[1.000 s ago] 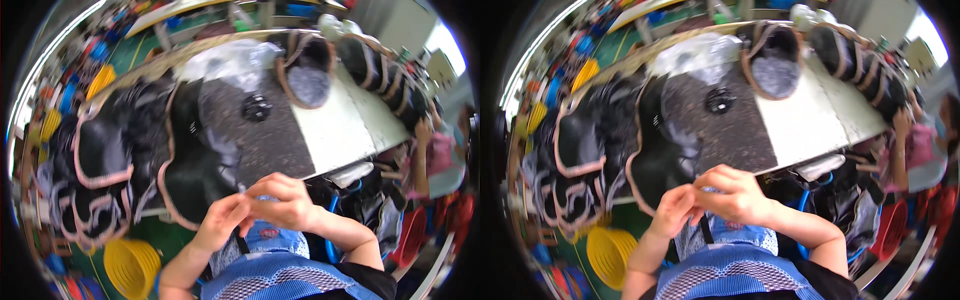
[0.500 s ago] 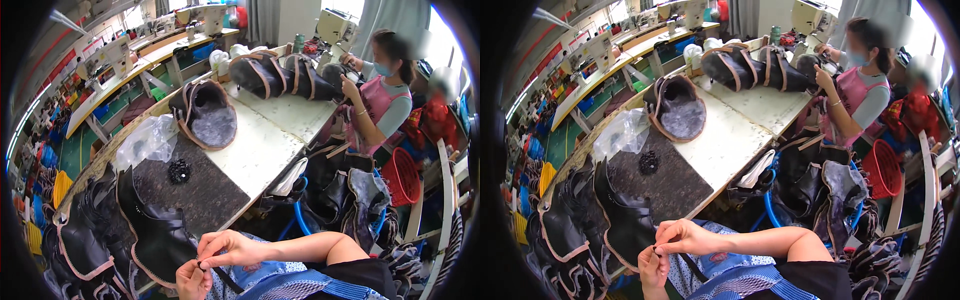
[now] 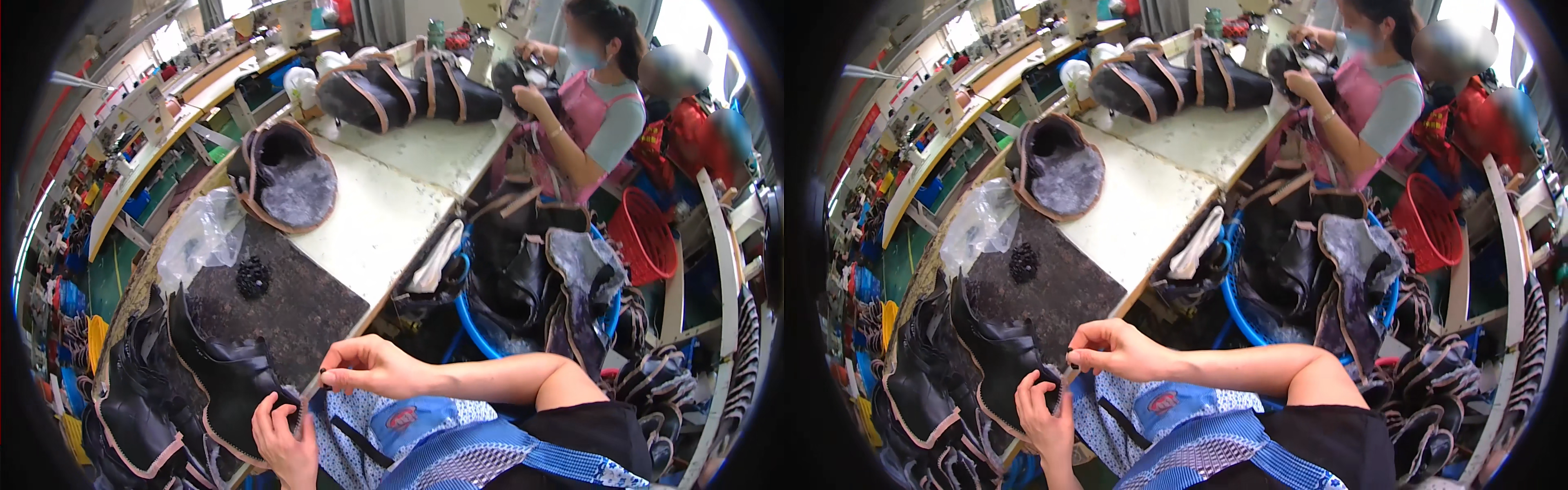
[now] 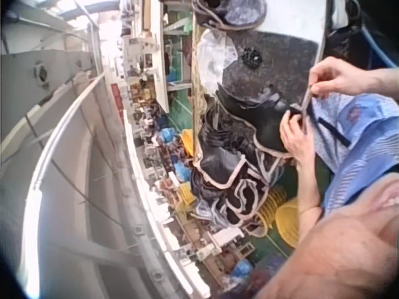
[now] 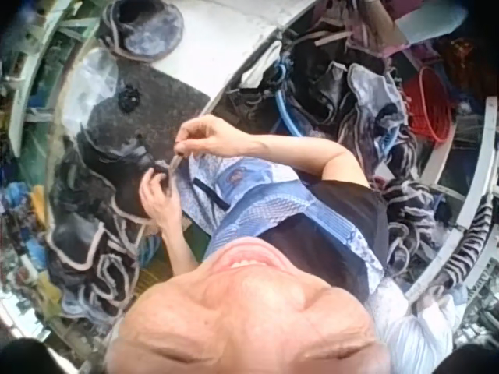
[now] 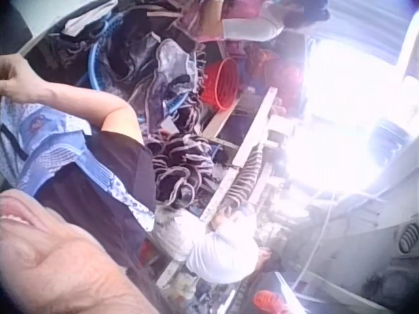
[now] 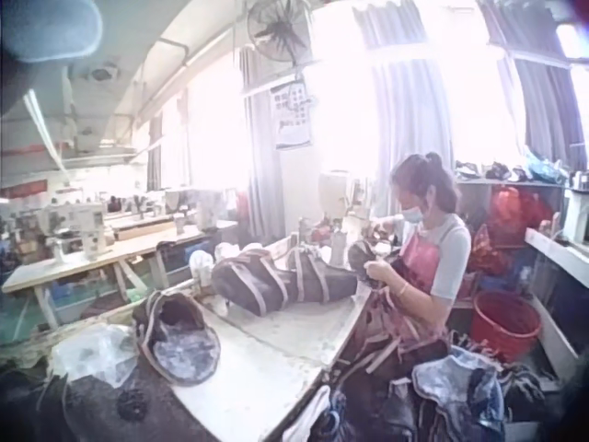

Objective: The person attaches zipper sliders onto the zippers of boot uppers by hand, pulls the zippers along the tracks, and sets the assembled uppers aside.

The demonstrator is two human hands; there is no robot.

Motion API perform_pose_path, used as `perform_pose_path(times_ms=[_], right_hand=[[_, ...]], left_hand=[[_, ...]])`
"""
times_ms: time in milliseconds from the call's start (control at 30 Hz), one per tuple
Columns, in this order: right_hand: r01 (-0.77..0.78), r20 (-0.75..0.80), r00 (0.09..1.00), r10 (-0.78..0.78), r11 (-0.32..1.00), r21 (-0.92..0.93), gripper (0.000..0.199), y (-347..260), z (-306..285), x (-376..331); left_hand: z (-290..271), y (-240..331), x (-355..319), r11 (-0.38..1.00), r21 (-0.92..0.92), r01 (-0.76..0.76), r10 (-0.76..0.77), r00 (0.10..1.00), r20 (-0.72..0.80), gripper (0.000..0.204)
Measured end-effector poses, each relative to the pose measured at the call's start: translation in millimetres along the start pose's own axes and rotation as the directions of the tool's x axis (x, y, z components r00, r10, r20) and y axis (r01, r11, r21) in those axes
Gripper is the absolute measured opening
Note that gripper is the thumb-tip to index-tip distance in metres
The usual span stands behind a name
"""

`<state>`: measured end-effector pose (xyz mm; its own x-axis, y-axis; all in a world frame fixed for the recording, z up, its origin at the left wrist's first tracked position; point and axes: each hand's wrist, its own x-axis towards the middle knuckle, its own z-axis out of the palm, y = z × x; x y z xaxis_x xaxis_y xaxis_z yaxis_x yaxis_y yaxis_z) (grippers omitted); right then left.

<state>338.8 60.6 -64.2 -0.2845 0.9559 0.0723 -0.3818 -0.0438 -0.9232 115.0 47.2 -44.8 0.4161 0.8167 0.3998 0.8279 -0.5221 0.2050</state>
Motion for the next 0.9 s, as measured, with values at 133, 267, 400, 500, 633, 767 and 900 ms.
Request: perform_pose_path(times_ms=[133,267,400,500,633,767,900], right_hand=[[-0.037,-0.027,0.999,0.037,0.999,0.004,0.020,11.7,-15.9,1.9],[-0.017,-0.013,1.000,0.016,1.000,-0.013,0.018,16.3,-24.9,9.6],[0.108,-0.031,0.992,-0.121,0.955,-0.276,0.016,13.7,-22.1,20.2],[0.321,0.072,0.944,-0.323,0.840,-0.438,0.015,10.9,-4.0,28.0],[0.564,0.205,0.822,-0.532,0.707,-0.426,0.009,10.2,39.3,39.1],[0.556,0.265,0.826,-0.498,0.639,-0.531,0.011,7.6,41.7,22.5],[0.535,0.327,0.841,-0.432,0.760,-0.370,0.011,2.6,33.5,29.0]], left_hand=[[23.1,-8.7,2.2,0.993,-0.073,0.088,-0.089,0.996,-0.009,0.021],[36.5,1.0,15.1,0.999,0.042,-0.021,0.023,0.997,-0.069,0.010],[30.3,-7.2,22.0,0.984,-0.113,0.140,-0.142,0.990,-0.006,0.006],[22.8,-14.3,19.4,0.937,-0.279,0.211,-0.253,0.959,-0.125,0.022],[-48.5,24.0,38.5,0.842,-0.296,0.450,-0.453,0.889,0.064,0.028],[-67.7,31.9,39.4,0.809,-0.289,0.512,-0.481,0.859,0.175,0.031],[-61.6,29.2,49.1,0.792,-0.284,0.541,-0.501,0.841,0.204,0.032]])
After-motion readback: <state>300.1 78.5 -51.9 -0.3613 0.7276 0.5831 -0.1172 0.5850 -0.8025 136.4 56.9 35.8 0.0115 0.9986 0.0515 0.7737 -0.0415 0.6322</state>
